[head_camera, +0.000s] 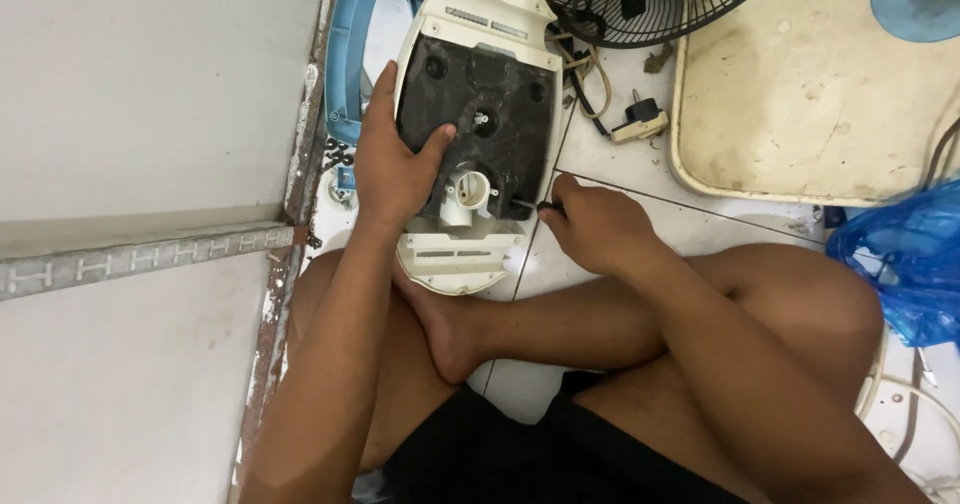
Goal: Using a screwdriver to disassemble and repair the control switch assembly of an appliance base
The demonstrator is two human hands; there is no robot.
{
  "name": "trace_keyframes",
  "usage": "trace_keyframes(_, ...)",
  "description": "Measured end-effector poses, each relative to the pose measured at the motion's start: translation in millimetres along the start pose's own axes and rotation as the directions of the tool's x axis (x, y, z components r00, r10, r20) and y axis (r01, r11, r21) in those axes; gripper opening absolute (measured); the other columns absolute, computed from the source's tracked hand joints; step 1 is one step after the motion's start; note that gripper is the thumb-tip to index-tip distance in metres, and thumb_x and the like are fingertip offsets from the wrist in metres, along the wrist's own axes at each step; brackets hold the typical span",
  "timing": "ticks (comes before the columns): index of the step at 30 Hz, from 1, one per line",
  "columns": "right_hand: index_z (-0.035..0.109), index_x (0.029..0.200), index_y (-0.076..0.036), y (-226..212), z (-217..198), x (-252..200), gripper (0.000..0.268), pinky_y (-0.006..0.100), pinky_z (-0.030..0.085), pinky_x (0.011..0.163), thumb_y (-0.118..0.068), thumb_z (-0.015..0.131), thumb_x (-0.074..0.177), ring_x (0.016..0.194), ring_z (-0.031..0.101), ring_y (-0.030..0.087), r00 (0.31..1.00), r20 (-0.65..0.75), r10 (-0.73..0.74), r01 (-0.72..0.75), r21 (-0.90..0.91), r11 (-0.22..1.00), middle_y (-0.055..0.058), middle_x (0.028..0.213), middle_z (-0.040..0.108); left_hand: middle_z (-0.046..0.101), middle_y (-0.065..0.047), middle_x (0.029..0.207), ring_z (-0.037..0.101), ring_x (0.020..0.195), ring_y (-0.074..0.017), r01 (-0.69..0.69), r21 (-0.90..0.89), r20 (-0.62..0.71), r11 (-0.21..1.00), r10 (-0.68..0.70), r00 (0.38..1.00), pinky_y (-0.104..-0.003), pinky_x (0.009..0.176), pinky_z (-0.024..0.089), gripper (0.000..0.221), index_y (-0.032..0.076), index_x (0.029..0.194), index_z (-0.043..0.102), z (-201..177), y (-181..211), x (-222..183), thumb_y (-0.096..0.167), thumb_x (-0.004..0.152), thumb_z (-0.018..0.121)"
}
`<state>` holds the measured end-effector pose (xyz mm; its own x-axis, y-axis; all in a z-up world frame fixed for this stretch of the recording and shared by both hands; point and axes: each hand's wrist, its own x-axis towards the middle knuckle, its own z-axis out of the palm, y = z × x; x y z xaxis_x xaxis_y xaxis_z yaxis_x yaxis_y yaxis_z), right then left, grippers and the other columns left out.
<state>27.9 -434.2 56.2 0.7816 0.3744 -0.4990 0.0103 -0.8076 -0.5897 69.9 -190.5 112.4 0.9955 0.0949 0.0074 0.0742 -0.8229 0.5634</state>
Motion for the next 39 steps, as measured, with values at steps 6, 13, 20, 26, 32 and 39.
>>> trace_keyframes(6,0.066,0.113,-0.002,-11.1,-6.7,-2.5,0.040,0.047,0.055,0.076,-0.037,0.049,0.104,0.081,0.071,0.035,0.995,0.084,0.061,-0.070,0.110,0.991,0.017,0.091,0.076,0.048,-0.020,0.154,0.056,0.136,-0.0347,-0.062,0.025,0.011,0.998,0.062,0.998,-0.044,0.111,0.047,0.087,0.005,0.156,0.029,1.9,-8.4,1.6,0.014,0.088,0.082)
trace_keyframes(13,0.073,0.116,0.003,-4.4,-6.1,23.5,0.048,0.040,0.054,0.094,-0.032,0.047,0.096,0.102,0.069,0.030,0.940,0.302,0.160,-0.261,0.329,0.908,0.018,0.114,0.075,0.044,-0.020,0.155,0.052,0.139,-0.0343,-0.074,-0.018,0.042,0.997,0.075,0.996,-0.042,0.113,0.044,0.087,0.003,0.156,0.028,-0.5,-8.6,3.9,0.010,0.086,0.079)
trace_keyframes(20,0.077,0.106,-0.014,-13.7,0.7,10.8,0.032,0.045,0.055,0.076,-0.036,0.055,0.098,0.086,0.070,0.033,0.988,0.095,0.120,-0.122,0.013,0.992,0.010,0.097,0.076,0.048,-0.020,0.153,0.056,0.136,-0.0341,-0.062,-0.060,0.033,0.996,0.064,0.997,-0.042,0.111,0.047,0.083,0.005,0.155,0.029,-0.8,-8.0,3.7,0.006,0.088,0.076)
trace_keyframes(26,0.077,0.112,-0.019,-27.6,-33.6,0.5,0.036,0.047,0.056,0.079,-0.041,0.057,0.092,0.095,0.070,0.035,0.984,0.081,0.162,-0.151,-0.121,0.981,0.008,0.106,0.076,0.042,-0.014,0.162,0.042,0.150,-0.0289,0.086,-0.362,0.069,0.928,-0.066,0.995,-0.040,0.122,0.033,0.054,0.011,0.156,0.036,-2.6,-15.2,1.6,0.007,0.104,0.050)
trace_keyframes(32,0.070,0.118,-0.016,-44.7,-46.8,-27.0,0.035,0.047,0.053,0.063,-0.033,0.060,0.089,0.074,0.070,0.036,0.993,-0.117,0.021,-0.023,-0.015,1.000,0.009,0.087,0.077,0.034,-0.015,0.167,0.033,0.155,-0.0303,0.053,-0.399,0.134,0.916,0.001,0.991,-0.045,0.127,0.027,0.053,0.015,0.160,0.028,-4.4,-32.1,-0.8,0.016,0.110,0.046)
trace_keyframes(39,0.072,0.109,-0.012,-79.3,-17.1,-15.9,0.023,0.038,0.046,0.047,-0.023,0.070,0.088,0.051,0.066,0.026,0.881,-0.335,-0.333,0.393,0.127,0.911,0.004,0.066,0.073,0.035,-0.017,0.166,0.031,0.156,-0.0321,0.014,-0.471,0.117,0.882,0.047,0.992,-0.046,0.127,0.026,0.047,0.017,0.160,0.032,-1.8,-39.5,-2.6,0.029,0.114,0.035)
